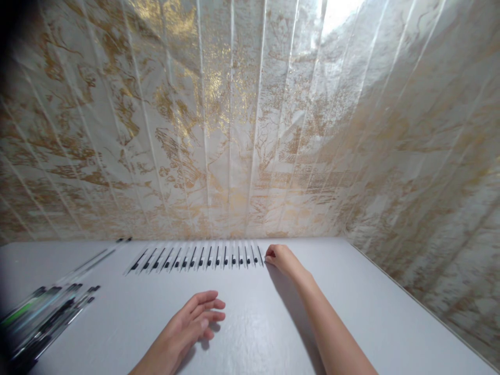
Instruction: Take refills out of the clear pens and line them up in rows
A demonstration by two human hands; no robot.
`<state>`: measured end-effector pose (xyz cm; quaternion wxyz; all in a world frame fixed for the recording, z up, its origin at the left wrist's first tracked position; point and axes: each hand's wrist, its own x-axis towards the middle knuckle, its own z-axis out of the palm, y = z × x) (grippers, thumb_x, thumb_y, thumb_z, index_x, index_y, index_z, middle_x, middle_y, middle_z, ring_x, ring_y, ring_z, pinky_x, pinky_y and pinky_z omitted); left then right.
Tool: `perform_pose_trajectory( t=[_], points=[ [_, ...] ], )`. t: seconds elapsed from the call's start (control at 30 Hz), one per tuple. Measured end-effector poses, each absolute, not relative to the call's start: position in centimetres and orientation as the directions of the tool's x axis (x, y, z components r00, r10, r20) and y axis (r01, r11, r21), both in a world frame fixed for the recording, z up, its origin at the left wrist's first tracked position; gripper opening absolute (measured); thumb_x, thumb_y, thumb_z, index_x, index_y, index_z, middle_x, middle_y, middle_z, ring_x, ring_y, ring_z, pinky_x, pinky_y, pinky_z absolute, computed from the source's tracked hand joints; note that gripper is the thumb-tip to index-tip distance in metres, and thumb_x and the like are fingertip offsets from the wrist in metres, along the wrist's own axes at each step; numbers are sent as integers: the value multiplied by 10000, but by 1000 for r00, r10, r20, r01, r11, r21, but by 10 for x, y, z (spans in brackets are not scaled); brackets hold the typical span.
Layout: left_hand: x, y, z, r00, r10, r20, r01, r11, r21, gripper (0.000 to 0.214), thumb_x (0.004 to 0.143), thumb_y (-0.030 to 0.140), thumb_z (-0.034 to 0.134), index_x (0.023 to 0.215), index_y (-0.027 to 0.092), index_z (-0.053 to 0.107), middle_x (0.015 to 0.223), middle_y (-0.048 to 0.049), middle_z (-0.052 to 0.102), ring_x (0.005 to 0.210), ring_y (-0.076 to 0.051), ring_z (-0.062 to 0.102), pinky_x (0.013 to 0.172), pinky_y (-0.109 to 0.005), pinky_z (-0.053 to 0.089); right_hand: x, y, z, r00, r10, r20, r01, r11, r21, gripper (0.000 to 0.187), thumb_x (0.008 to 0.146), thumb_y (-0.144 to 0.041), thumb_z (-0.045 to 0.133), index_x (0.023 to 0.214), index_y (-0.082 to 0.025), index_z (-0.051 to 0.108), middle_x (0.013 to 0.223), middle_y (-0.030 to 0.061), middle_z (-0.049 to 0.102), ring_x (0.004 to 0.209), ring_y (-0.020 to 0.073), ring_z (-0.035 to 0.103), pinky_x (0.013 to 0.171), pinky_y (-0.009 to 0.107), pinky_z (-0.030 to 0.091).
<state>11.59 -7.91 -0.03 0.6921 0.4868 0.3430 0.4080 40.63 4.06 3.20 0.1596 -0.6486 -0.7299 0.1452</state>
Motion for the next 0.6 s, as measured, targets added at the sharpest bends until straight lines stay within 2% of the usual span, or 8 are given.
perform_pose_trajectory(
  t=[0.17,0.3,0.6],
  points=[
    [118,-80,1,406,911,-71,-249,185,951,478,770,459,629,1152,194,523,1170,-146,596,1036,-278,569,769,-352,411,406,40,34,-130,991,34,880,131,-456,210,736,-114,556,849,-124,733,718,58,724,647,163,615,607,228,416],
    [118,-80,2,396,915,-79,-247,189,950,475,772,468,623,1149,193,532,1163,-146,605,1028,-282,578,764,-358,419,406,38,34,-127,991,41,871,131,-474,235,684,-85,581,866,-119,727,740,58,720,662,164,615,608,226,420],
    [117,-80,2,399,914,-70,-239,177,955,474,780,466,626,1156,194,532,1165,-144,607,1039,-283,578,785,-366,426,399,38,31,-121,990,78,861,144,-488,201,691,-99,585,839,-141,714,728,40,699,668,159,599,621,228,413]
  ],
)
